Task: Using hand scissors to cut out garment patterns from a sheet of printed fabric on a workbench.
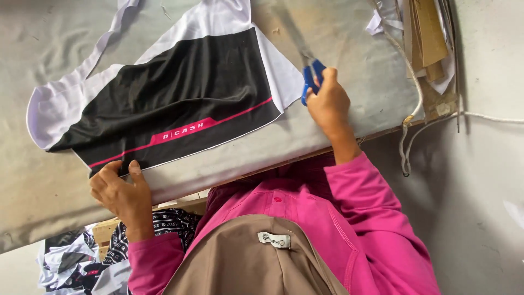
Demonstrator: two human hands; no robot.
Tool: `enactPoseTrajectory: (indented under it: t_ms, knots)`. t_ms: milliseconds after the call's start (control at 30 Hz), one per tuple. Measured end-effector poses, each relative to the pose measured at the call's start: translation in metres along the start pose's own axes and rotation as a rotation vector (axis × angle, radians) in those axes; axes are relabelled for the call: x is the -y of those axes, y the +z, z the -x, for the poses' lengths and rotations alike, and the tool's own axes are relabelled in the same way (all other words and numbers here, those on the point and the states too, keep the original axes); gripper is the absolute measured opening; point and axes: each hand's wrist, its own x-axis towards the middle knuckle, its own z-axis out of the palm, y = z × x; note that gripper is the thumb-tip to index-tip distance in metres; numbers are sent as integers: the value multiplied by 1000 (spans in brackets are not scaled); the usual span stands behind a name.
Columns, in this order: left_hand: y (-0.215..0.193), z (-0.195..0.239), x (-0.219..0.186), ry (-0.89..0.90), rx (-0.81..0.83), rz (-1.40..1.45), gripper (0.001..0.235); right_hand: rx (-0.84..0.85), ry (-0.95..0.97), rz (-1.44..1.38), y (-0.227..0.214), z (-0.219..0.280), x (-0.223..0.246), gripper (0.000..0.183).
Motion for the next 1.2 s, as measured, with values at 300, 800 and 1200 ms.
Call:
enactPoseTrajectory:
  t_ms: [300, 800, 1200]
  knots:
    - [-40, -6, 8, -122, 359, 20, 12, 53, -128, 123, -3, -2, 15, 35]
    - [39, -119, -121, 488, 214, 301, 11, 818, 170, -718, -53, 86, -17, 19]
    - [94, -183, -114, 352, -64, 178, 25, 1060, 434, -840, -71, 141, -42, 28]
